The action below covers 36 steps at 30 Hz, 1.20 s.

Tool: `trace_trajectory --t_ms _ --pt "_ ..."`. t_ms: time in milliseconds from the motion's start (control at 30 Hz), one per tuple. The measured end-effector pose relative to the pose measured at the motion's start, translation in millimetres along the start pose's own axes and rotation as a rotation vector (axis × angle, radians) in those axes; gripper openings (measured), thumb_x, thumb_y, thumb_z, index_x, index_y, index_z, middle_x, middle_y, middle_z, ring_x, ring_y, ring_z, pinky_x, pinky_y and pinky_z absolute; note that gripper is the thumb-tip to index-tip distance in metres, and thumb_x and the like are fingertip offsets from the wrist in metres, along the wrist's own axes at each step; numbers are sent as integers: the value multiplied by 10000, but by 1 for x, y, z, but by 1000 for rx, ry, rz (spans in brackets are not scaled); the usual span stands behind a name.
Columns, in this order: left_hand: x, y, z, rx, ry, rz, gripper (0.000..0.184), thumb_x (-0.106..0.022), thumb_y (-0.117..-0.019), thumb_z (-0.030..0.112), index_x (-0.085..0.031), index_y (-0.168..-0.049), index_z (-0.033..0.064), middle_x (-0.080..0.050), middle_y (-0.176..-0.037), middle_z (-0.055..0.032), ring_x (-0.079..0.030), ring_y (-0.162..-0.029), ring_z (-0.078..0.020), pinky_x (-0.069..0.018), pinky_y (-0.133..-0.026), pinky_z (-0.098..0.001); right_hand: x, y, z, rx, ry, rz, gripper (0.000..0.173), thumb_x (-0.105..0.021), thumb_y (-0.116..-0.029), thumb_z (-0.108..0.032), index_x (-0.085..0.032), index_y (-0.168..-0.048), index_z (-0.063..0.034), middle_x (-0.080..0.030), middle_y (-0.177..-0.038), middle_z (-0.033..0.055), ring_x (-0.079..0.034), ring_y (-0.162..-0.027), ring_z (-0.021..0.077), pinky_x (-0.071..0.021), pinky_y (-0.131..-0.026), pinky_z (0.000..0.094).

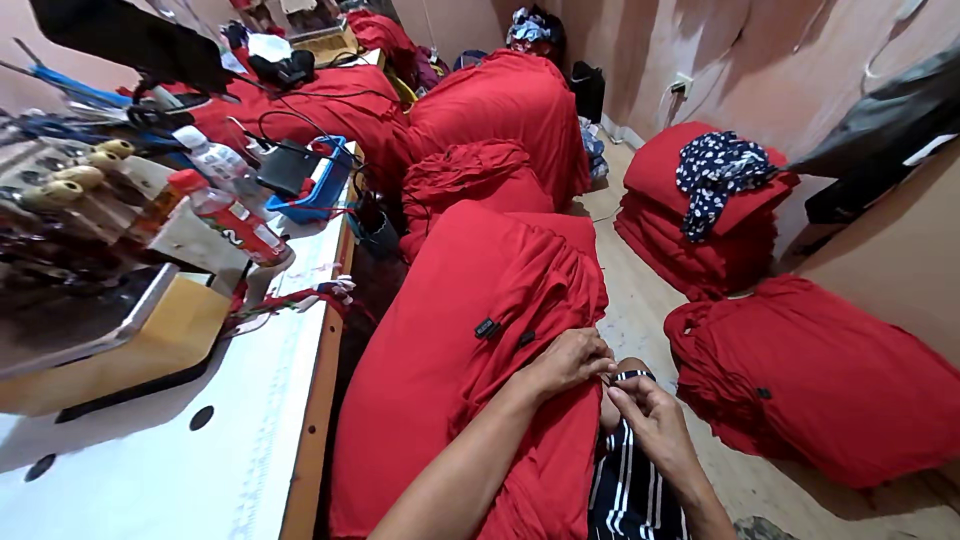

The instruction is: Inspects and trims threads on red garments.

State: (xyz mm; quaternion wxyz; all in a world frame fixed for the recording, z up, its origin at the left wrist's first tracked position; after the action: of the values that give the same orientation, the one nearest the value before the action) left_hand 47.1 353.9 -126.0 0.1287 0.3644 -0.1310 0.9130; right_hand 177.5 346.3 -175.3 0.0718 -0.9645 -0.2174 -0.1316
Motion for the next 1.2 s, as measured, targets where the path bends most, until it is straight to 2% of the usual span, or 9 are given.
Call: trace_trajectory --t_ms 100,200,400,600,733,1200 --pt "0 1 0 -1 2 -1 253 -599 -993 99 -711 -948 -123 -678 -935 -254 -656 -916 -325 -496 -891 -419 -6 -1 -1 -45 -33 -44 205 -616 -990 -159 -653 -1055 32 -641 -818 10 -563 -669 7 -487 -648 200" --pt "-2 1 -1 2 8 -8 252 -602 -991 103 -713 -947 -118 -673 -930 -250 -651 -907 -319 -493 -886 -416 -13 -2 1 -75 -37 -73 214 -618 -990 -158 -655 -1053 43 -634 -798 22 -563 -666 34 -489 -653 232" --pt "-3 1 1 10 -9 -32 247 -595 -993 93 -711 -958 -122 -673 -945 -258 -652 -928 -338 -489 -905 -429 -12 -3 0 14 -34 -35 181 -587 -996 -135 -675 -979 22 -621 -755 -15 -538 -620 -11 -468 -612 178" --pt "-4 2 0 -6 -24 -34 244 -602 -990 96 -712 -949 -118 -675 -934 -257 -653 -924 -340 -491 -901 -431 -10 -3 2 51 18 -27 193 -606 -977 -169 -695 -974 3 -628 -729 -24 -533 -597 -7 -462 -595 193" --pt "-5 2 1 -1 -13 -44 254 -599 -994 105 -709 -942 -119 -673 -936 -260 -652 -932 -346 -489 -910 -438 -9 -4 4 58 46 -30 217 -606 -973 -196 -704 -971 -3 -641 -736 -14 -549 -608 16 -481 -610 238" --pt "-7 2 1 -11 -27 -64 245 -607 -989 101 -707 -946 -119 -667 -930 -264 -649 -925 -356 -489 -901 -447 -8 -4 9 21 42 -48 199 -607 -971 -191 -696 -943 -15 -602 -700 -34 -526 -596 13 -465 -603 242"
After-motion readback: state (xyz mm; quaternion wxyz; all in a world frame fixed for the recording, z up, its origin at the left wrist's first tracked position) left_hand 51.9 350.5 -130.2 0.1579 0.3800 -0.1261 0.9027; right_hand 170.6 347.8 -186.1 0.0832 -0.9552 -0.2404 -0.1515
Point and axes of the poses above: each hand's wrist, its own y-axis away from the middle knuckle, its own x-axis out of the back of the hand, z = x × y, the point moved 8 cm from there along -y, towards the middle knuckle
